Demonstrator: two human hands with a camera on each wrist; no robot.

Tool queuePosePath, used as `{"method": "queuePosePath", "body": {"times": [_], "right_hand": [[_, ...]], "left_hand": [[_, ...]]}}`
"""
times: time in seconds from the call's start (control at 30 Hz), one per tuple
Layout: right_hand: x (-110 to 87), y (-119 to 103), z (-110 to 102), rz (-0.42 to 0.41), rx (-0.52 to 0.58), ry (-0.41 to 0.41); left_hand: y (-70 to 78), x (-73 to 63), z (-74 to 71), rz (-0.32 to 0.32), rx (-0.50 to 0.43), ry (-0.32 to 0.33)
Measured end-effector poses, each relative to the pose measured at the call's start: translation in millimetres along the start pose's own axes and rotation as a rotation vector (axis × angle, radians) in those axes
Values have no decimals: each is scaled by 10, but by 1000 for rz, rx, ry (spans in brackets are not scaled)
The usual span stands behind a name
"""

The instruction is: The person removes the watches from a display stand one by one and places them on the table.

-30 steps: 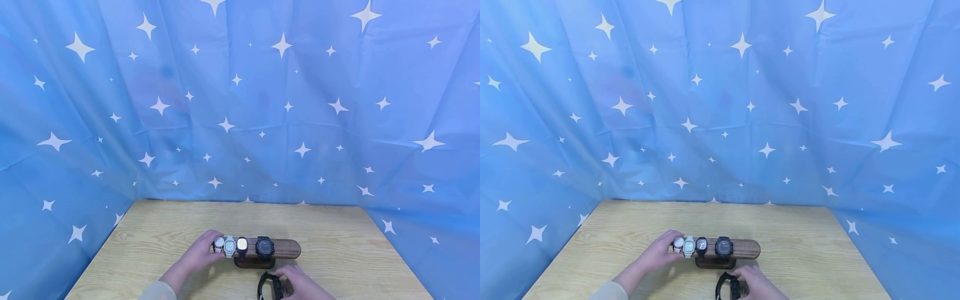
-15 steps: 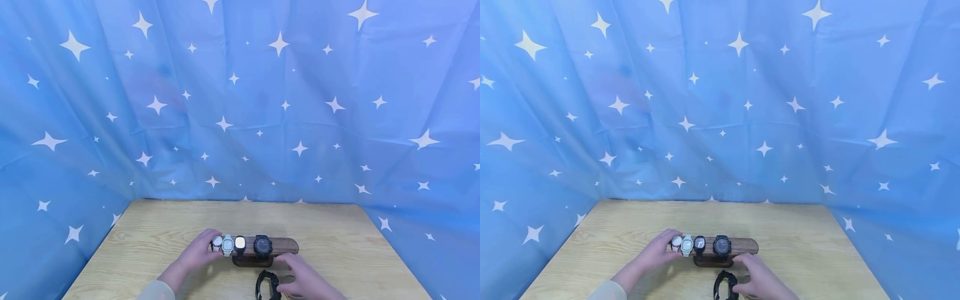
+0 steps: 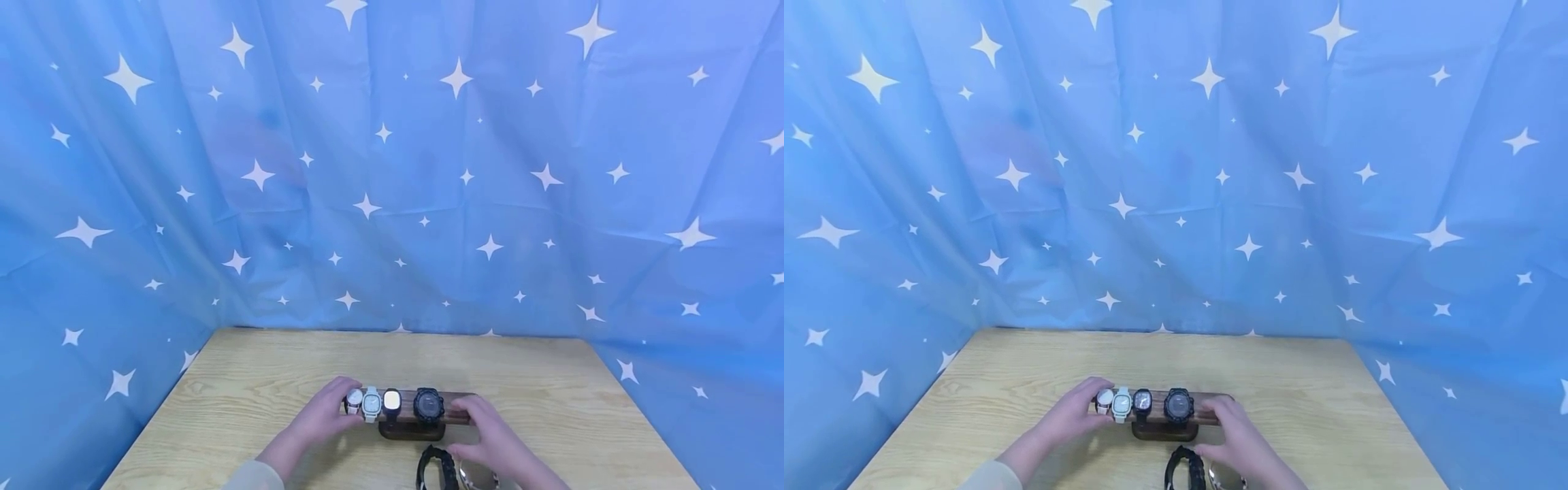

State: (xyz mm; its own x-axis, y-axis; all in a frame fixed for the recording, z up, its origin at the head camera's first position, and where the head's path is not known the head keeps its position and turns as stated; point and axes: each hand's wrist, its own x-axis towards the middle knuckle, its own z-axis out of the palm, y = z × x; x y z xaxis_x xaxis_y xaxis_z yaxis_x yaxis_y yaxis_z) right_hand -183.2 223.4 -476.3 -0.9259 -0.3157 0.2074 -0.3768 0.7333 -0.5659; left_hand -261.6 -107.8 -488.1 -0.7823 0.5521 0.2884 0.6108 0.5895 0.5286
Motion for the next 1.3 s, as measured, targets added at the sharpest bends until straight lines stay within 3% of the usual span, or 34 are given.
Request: {"method": "queuePosePath", "body": {"times": [0.23,0.83,1.1,1.3], "right_hand": [[104,-50,-11,-23,-24,61],[383,-177,44,42,-22,30],[459,-211,88,-45,-102,36],[426,-160,93,-54,-67,57]], "left_hand": [[0,-1,25,-6,-5,-3],[13,-4,21,-13,-1,5],[-11,0,48,5,5,14],[-18,-3,50,0,7,9]]}}
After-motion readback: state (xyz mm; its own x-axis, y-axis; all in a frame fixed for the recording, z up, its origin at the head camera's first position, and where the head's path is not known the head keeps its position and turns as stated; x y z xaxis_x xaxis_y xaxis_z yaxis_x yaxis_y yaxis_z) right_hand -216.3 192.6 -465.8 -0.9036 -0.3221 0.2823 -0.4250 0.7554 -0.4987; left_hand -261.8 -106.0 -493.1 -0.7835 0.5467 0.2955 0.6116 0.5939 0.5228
